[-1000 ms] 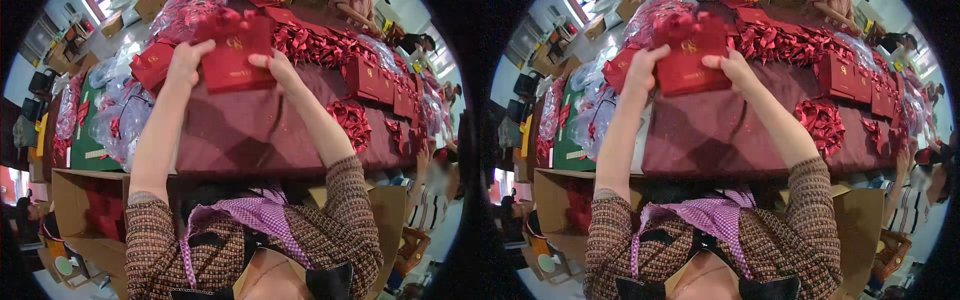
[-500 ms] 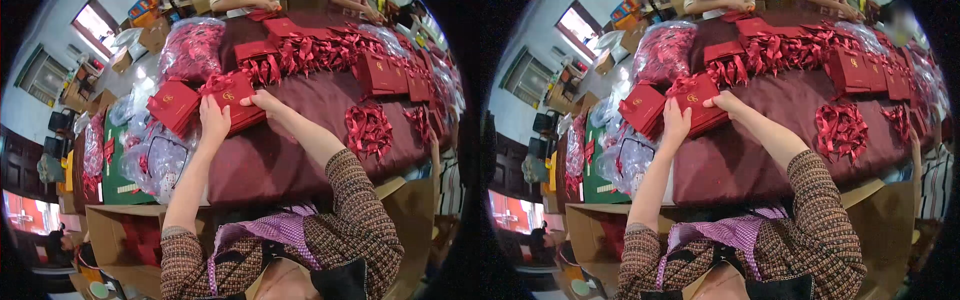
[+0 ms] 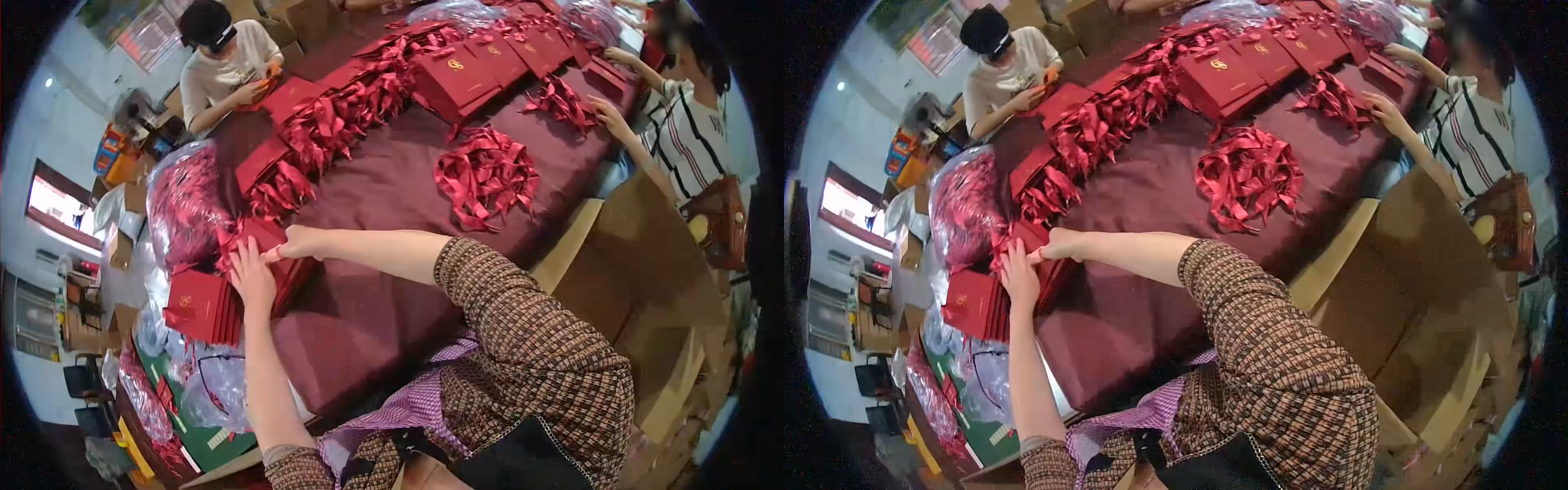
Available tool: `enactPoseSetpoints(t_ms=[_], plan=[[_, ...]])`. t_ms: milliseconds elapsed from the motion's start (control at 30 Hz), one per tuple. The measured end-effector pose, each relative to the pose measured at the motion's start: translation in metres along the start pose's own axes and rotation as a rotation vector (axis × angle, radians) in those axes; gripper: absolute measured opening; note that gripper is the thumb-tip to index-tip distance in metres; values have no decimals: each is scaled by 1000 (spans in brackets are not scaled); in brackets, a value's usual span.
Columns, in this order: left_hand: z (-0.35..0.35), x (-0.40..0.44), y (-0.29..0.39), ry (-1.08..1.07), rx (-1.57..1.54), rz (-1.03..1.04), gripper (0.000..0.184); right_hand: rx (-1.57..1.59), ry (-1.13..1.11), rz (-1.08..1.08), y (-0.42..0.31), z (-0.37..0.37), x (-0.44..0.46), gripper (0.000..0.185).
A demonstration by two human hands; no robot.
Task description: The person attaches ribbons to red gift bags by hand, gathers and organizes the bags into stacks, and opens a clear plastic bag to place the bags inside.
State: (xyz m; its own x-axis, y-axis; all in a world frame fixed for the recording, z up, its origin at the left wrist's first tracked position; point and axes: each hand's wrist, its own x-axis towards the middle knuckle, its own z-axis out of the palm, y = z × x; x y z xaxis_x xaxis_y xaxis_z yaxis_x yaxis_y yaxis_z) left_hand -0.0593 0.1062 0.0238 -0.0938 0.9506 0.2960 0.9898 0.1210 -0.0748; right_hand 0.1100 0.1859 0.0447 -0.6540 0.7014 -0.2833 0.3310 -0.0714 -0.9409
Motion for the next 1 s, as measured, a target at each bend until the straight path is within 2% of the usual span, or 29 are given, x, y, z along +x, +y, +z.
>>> enactPoseSetpoints(t_ms=[67, 100, 200, 233, 367, 400, 467, 500, 533, 567, 633, 733, 767, 800, 833, 867, 900, 933, 1000], plan=[[2, 1, -4, -49, 24, -8, 51, -274, 16, -66, -4, -3, 4, 88], [8, 0, -6, -29, 5, -10, 50, -367, 90, -199, 1, -7, 1, 75], [7, -1, 1, -28, 85, 8, 49, -573, 90, -265, -8, -34, -27, 67], [2, -1, 5, -68, 76, -16, 49, -654, 90, -297, -2, -43, -28, 59], [1, 1, 3, -90, 60, -34, 48, -733, -39, -429, 7, -114, -69, 42], [0, 2, 3, -89, 30, -39, 48, -662, -1, -495, 12, -137, -90, 40], [-3, 7, 0, -98, 10, -52, 46, -725, 92, -485, 32, -187, -109, 32], [4, 7, -7, -31, 9, -8, 46, -542, 51, -72, 9, -207, -149, 30], [9, 8, -16, 36, 8, 36, 45, -402, 163, -183, 25, -232, -161, 29], [8, 12, -23, 115, -8, 106, 42, -228, 272, -58, 26, -250, -178, 27], [0, 14, -25, 159, -14, 123, 39, -128, 370, -76, 49, -301, -201, 36], [-10, 17, -31, 128, -31, 141, 38, 149, 547, -102, 79, -342, -236, 36], [-21, 20, -23, 74, 17, 104, 37, 140, 590, -122, 75, -341, -253, 25], [-26, 22, -22, 135, 49, 174, 35, 140, 447, -111, 94, -366, -253, 24], [-31, 21, -19, 185, 11, 194, 33, 165, 529, -17, 96, -365, -255, 22], [-31, 21, -21, 251, 48, 244, 32, 435, 380, -346, 129, -370, -253, 21], [-44, 20, -8, 189, 82, 144, 31, 240, 326, -269, 111, -365, -266, 22], [-50, 20, -7, 172, -25, 151, 34, 521, 129, -151, 150, -404, -251, 27], [-55, 22, -4, 183, 0, 127, 36, 269, 552, 40, 115, -366, -267, 28]])
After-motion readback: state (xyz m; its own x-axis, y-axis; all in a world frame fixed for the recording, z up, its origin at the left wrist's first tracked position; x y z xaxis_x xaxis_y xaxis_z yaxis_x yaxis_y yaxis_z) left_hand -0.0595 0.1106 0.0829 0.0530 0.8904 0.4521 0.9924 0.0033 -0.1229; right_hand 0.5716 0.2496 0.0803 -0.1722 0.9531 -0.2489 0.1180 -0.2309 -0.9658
